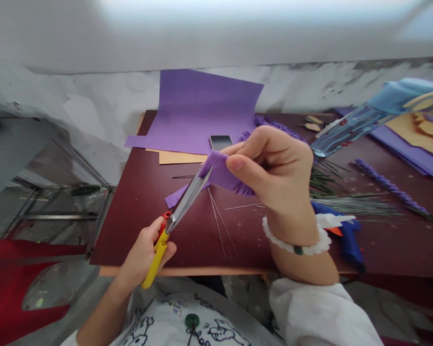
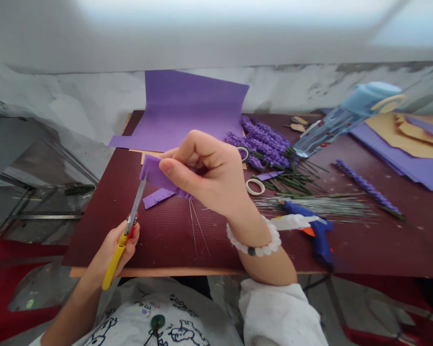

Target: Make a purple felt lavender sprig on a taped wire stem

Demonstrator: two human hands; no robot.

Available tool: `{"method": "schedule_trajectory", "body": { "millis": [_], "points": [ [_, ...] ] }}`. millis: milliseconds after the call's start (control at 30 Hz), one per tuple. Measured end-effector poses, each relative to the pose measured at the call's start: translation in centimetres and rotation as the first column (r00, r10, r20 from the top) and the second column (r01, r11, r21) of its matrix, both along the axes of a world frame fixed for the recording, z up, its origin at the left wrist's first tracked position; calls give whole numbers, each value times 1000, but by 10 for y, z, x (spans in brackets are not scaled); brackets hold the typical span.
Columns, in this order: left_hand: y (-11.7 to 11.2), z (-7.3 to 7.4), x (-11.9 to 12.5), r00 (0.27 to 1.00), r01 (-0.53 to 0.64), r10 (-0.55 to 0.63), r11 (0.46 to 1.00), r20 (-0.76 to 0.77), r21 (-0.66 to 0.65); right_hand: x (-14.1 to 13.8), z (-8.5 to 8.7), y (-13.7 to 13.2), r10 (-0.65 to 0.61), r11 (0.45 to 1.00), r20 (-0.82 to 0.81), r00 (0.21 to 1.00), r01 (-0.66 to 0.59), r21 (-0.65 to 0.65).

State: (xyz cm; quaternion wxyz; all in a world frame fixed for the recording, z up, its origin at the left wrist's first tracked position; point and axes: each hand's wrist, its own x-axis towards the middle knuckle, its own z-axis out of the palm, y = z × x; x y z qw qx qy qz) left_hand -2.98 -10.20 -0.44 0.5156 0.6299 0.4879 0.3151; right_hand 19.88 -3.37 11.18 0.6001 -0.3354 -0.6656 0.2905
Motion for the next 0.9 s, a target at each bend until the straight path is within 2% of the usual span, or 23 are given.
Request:
{"method": "schedule_trajectory", "body": {
  "millis": [267,467,667,767,900],
  "points": [
    [2,4,4,999,5,0,997,-51,83,-3,1,-2,37,999,-21,999,-37,4],
    [3,7,9,971,-53,91,984,-221,170,-4,2,-2,78,997,-32,996,-77,14],
    [8,7,12,947,-54,139,957,-289,285,-6,2,-2,104,994,-38,994,-102,43],
    [9,6,13,952,-79,147,966,-270,245,-7,4,-2,97,994,-39,994,-95,51],
    [5,7,10,987,-80,87,995,-136,54,-6,5,-2,79,995,-42,996,-76,58]
  ]
}}
